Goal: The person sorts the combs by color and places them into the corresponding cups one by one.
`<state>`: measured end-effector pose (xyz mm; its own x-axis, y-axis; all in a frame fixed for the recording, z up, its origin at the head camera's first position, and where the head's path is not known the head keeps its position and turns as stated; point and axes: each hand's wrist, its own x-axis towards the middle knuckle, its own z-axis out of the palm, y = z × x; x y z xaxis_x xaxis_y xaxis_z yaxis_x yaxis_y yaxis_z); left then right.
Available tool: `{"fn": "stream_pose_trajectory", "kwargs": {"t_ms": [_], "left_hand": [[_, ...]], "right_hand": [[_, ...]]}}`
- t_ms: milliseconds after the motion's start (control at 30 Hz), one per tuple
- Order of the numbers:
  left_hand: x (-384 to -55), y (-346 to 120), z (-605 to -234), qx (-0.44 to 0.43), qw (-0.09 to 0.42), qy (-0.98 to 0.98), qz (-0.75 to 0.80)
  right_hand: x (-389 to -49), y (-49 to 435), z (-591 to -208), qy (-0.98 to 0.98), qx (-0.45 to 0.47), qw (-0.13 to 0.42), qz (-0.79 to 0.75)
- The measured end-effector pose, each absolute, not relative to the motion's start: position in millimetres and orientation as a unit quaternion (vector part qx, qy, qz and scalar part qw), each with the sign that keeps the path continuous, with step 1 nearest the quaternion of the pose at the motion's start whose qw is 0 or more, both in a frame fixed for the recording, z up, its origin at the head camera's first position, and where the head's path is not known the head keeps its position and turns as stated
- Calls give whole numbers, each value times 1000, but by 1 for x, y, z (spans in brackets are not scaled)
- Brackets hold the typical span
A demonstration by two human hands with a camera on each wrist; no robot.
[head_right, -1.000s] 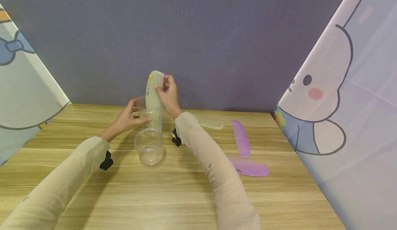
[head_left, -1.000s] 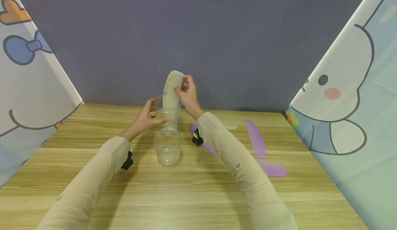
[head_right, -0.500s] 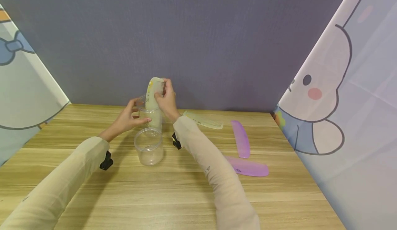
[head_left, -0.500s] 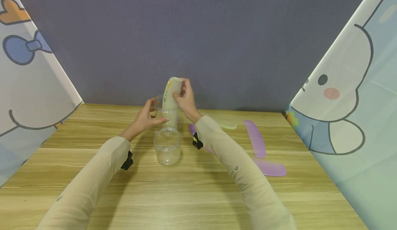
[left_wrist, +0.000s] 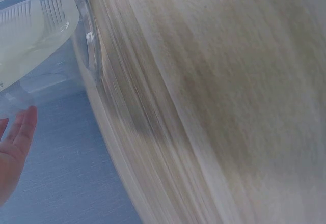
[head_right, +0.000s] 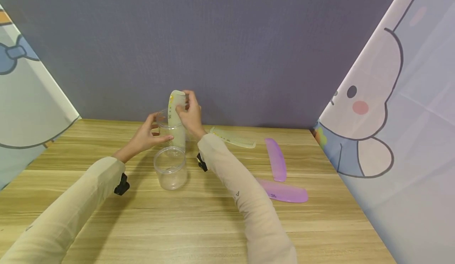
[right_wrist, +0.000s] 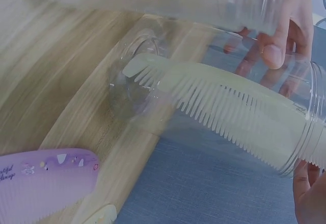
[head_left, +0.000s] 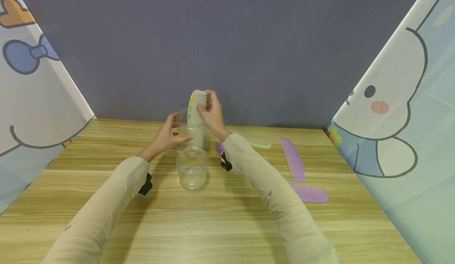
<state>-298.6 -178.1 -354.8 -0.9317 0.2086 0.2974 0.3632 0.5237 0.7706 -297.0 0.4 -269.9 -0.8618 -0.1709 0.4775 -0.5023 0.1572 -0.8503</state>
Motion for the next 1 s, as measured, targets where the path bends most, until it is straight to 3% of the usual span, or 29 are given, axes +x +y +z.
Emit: {"fn": "stream_pose_trajectory", "kwargs": {"t_ms": [300,1000], "left_hand": [[-299,-179,-354,-165,82,-870,-457],[-301,-179,-356,-160,80,-869,-462]], "right_hand": [[-326,-3,-292,-759,221,156,592],[-332,1,-291,-797,212,194,532]]}}
